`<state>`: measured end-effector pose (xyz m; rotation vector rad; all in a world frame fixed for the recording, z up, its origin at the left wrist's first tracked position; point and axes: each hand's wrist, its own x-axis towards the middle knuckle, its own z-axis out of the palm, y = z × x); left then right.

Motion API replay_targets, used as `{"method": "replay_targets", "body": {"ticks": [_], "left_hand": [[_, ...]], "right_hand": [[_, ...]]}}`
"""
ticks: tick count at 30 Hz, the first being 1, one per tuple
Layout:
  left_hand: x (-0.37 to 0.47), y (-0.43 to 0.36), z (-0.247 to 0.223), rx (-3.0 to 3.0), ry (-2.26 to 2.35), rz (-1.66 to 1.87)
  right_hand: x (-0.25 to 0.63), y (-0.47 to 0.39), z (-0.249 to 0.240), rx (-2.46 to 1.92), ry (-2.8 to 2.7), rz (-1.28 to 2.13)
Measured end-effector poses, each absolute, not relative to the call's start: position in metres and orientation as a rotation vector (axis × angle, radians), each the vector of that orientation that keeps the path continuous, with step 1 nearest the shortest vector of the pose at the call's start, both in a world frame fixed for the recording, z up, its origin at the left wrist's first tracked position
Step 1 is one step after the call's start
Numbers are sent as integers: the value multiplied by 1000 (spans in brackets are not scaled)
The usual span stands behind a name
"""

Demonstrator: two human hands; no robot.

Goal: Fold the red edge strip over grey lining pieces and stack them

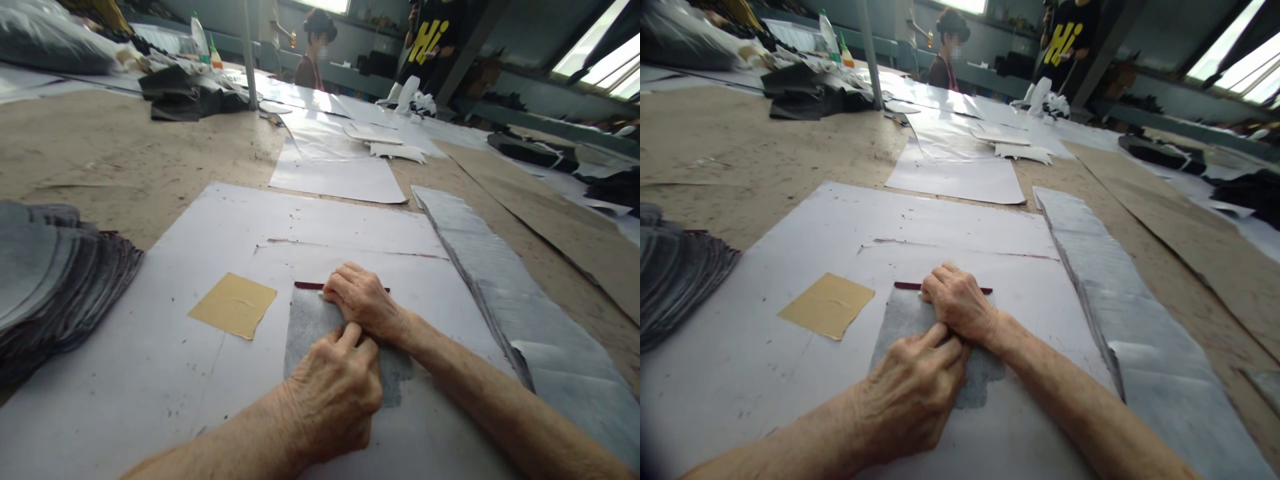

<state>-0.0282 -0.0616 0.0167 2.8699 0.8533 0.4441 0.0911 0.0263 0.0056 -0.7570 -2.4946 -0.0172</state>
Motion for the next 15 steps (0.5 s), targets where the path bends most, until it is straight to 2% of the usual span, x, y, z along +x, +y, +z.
{"method": "replay_targets", "body": {"ticks": [4,10,15], "left_hand": [[-28,-61,16,2849,929,511],[-27,-61,19,2888,863,424],[-27,-61,21,2902,851,387]], "right_hand": [[103,27,10,-682,-2568,22],[137,13,15,-856,-2537,5],[109,21,10,-739,-2520,57]]}}
